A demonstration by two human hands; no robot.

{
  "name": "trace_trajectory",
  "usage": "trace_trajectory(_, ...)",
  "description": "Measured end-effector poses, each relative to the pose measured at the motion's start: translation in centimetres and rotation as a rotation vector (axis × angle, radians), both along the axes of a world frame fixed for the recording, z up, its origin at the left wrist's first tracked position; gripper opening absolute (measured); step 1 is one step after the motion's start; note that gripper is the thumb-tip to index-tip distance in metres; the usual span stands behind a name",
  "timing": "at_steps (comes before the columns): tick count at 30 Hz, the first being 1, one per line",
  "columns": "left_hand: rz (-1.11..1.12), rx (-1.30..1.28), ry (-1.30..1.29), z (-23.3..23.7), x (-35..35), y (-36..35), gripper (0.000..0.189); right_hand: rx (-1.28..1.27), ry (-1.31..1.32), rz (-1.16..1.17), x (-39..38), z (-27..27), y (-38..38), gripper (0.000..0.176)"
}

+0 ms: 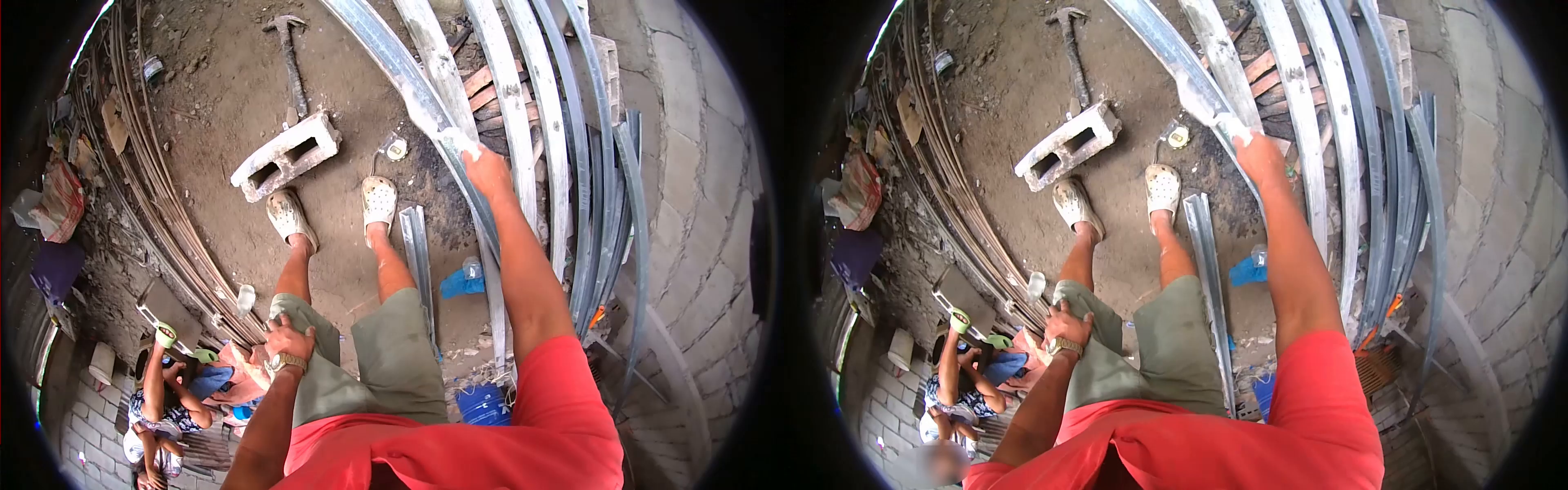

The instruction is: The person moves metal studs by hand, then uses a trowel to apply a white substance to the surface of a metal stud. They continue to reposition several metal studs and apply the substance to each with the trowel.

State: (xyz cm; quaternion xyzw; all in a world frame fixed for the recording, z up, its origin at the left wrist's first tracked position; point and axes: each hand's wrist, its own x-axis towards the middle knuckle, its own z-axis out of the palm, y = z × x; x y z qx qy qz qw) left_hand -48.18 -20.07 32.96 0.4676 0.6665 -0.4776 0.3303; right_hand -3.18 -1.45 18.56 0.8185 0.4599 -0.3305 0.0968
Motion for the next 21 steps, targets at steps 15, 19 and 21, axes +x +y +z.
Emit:
trace_trajectory(15, 0.034, -0.002, -0.008, 0.3, -0.5, 0.0, 0.078, -0.149, 0.2, -0.026, 7.7, 2.0, -3.7, 0.054)
trace_trajectory(19, 0.011, -0.01, -0.002, 0.7, -0.4, 0.6, 0.078, -0.109, 0.153, 0.074, 8.7, -0.3, -0.9, 0.057)
trace_trajectory(21, 0.018, -0.021, -0.001, 0.8, -0.4, 0.7, 0.079, -0.073, 0.207, 0.11, 7.0, -1.1, 3.2, 0.057)
